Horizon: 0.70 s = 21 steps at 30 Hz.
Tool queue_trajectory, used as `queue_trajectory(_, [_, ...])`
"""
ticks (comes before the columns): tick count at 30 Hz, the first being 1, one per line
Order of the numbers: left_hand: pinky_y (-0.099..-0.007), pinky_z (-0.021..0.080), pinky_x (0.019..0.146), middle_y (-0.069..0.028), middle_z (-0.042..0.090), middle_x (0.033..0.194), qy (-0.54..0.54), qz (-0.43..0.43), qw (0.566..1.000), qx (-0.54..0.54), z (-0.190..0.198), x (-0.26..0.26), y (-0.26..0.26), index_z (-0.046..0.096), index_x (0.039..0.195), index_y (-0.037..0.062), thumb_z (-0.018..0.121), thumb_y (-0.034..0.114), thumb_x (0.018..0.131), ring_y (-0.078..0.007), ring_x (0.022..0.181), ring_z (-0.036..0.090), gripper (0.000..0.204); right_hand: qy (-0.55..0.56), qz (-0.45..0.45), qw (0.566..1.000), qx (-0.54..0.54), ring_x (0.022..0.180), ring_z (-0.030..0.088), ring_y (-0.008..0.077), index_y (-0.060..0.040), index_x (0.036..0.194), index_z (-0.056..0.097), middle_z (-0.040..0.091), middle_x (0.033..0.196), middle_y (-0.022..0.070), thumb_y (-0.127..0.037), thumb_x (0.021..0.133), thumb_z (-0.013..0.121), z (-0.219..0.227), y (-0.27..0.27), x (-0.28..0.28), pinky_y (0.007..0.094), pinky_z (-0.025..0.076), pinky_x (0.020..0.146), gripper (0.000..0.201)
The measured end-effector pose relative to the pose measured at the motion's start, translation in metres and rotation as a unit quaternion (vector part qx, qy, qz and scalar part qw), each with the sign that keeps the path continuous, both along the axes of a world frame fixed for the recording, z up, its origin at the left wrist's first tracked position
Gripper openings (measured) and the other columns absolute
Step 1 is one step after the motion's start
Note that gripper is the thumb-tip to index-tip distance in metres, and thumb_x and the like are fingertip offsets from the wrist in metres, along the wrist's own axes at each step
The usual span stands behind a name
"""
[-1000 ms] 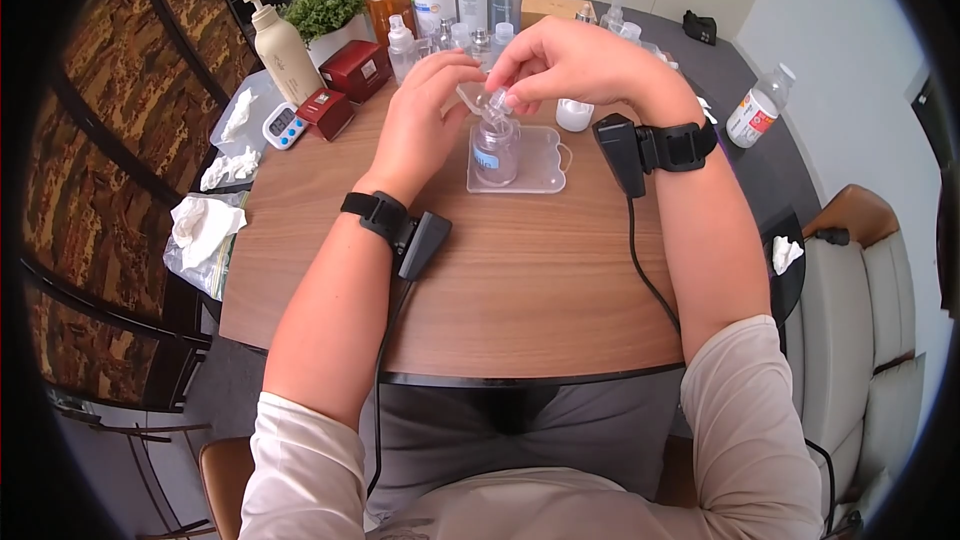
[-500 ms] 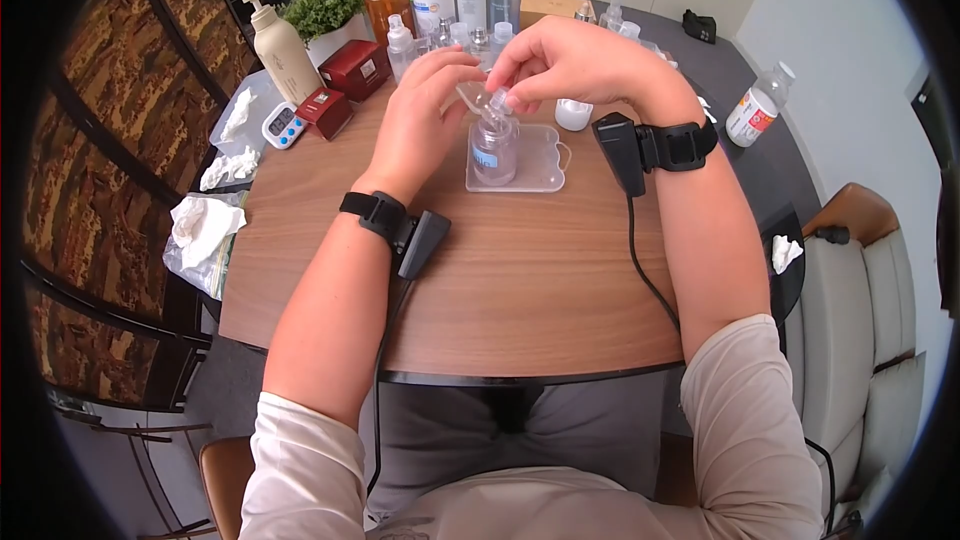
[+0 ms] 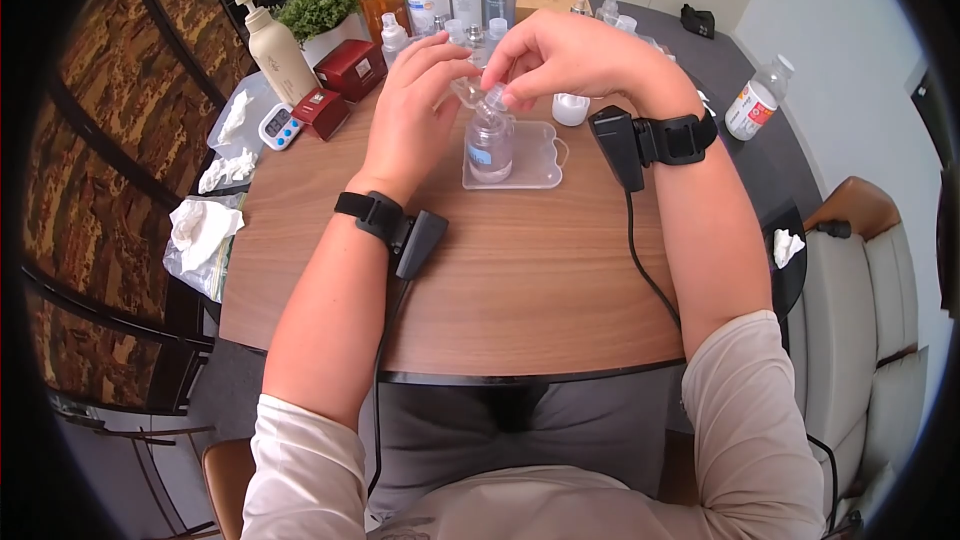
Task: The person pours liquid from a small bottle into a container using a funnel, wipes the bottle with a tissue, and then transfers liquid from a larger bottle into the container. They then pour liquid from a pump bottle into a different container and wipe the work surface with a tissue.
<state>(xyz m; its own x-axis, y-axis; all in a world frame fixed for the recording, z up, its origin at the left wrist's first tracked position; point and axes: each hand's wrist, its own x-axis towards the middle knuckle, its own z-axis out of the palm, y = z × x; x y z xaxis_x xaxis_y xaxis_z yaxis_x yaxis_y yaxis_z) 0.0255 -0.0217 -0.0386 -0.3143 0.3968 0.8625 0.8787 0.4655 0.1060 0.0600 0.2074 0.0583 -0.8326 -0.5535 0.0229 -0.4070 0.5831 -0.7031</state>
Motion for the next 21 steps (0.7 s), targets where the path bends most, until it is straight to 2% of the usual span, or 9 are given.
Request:
queue_trajectory(6, [-0.0462,0.05,0.113,-0.003,0.072,0.13,0.017,0.039,0.999,-0.014,0.001,0.002,-0.001,0.074,0.11,0.0113,0.076,-0.01,0.078,-0.0357,0.138,0.058,0.038,-0.01,0.006,1.0,-0.011,0.088,0.074,0.0127,0.0016,0.113,0.077,0.078,0.095,0.0071,-0.009,0.088,0.082,-0.001,0.001,-0.003,0.0273,0.058,0.082,0.027])
queue_trajectory(11, [-0.0467,0.05,0.113,-0.003,0.072,0.13,0.01,0.018,1.0,-0.018,0.002,0.004,0.0,0.075,0.109,0.0116,0.076,-0.01,0.078,-0.0356,0.14,0.056,0.038,0.008,0.015,1.0,0.007,0.087,0.077,0.0166,-0.0016,0.114,0.079,0.079,0.099,0.0102,-0.013,0.088,0.08,-0.003,0.006,-0.004,0.0295,0.061,0.081,0.028])
queue_trajectory(13, [-0.0468,0.05,0.113,-0.0029,0.072,0.129,0.01,0.012,1.0,-0.022,0.003,0.003,0.001,0.075,0.108,0.0117,0.076,-0.01,0.078,-0.0355,0.14,0.056,0.037,-0.013,0.02,0.999,-0.038,0.088,0.077,0.0171,-0.0013,0.115,0.079,0.079,0.099,0.0104,-0.014,0.089,0.081,-0.003,0.01,-0.005,0.0299,0.061,0.081,0.029])
queue_trajectory(17, [-0.0489,0.049,0.112,0.0013,0.072,0.126,0.044,0.009,0.999,-0.031,0.004,0.004,0.001,0.077,0.107,0.016,0.075,-0.004,0.081,-0.0329,0.137,0.057,0.033,0.02,-0.002,1.0,-0.023,0.087,0.077,0.0176,-0.0009,0.114,0.079,0.078,0.1,0.0099,-0.016,0.089,0.082,0.006,0.016,0.0,0.0306,0.062,0.081,0.029])
queue_trajectory(19, [-0.0481,0.049,0.111,0.002,0.072,0.126,0.06,0.01,0.997,-0.039,0.006,0.007,0.001,0.077,0.106,0.0169,0.074,-0.003,0.082,-0.032,0.137,0.057,0.031,-0.006,-0.022,0.999,-0.027,0.091,0.072,0.0122,0.0003,0.115,0.078,0.078,0.098,0.0066,-0.014,0.088,0.083,0.008,0.017,0.002,0.0271,0.057,0.083,0.032])
queue_trajectory(21, [-0.0471,0.049,0.109,0.0035,0.072,0.124,0.092,0.031,0.993,-0.068,0.011,0.013,0.002,0.078,0.104,0.0184,0.073,0.001,0.084,-0.0302,0.136,0.058,0.027,-0.005,-0.018,1.0,-0.022,0.091,0.072,0.012,0.0003,0.115,0.078,0.077,0.099,0.0066,-0.014,0.088,0.082,0.007,0.017,0.002,0.0268,0.056,0.083,0.031])
